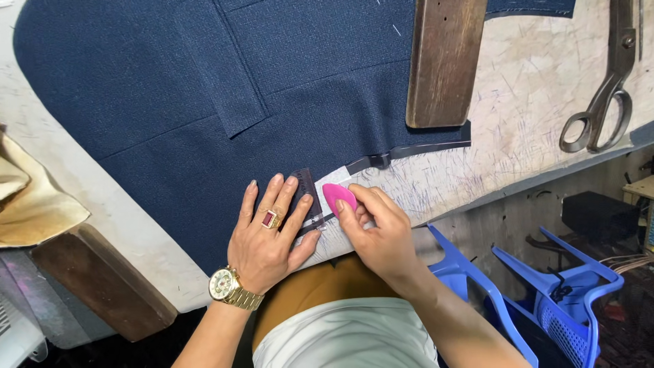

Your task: The person marks a piece of blue fabric with pink chalk using a ruler, adjusts heavy wooden weights to secure the material, and then cuts along the marked curved line using large tailoring shears on a work table.

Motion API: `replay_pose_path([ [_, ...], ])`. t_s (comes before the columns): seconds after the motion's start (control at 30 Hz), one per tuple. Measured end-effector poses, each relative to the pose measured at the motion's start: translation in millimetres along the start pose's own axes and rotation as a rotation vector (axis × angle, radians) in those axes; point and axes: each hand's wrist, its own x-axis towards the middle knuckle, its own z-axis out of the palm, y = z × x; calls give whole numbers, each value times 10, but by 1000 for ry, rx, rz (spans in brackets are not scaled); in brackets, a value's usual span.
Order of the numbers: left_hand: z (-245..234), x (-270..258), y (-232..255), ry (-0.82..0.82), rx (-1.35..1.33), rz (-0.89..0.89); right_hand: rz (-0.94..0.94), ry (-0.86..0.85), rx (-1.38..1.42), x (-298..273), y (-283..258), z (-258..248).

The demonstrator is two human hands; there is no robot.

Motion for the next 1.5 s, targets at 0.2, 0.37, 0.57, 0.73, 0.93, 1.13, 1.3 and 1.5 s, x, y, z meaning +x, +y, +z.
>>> replay_pose_path([
  [0.2, 6, -6, 2, 11, -8, -11, -20, 32, 7, -11, 24, 56],
  [0.37, 0, 4, 6, 16, -4, -14, -54, 40, -5, -3, 38, 101],
  [0.57, 8, -2, -4, 3, 0, -16, -101, 41, -38, 21, 57, 141],
  [0.73, 1, 2, -1, 2, 1, -16, -121, 46, -40, 58, 42, 170],
  [0.93, 9, 3, 2, -1, 4, -16, -146, 47, -42, 89, 15, 217],
  [1.13, 20, 3, -3, -3, 10, -17, -212, 10, -129, 84, -33, 216],
  [1.3, -21, 15, -4, 4, 15, -17, -193, -113, -147, -146, -197, 29],
  [1.5, -147, 87, 30, -69, 70, 15, 101, -221, -323, -424, -163, -222],
])
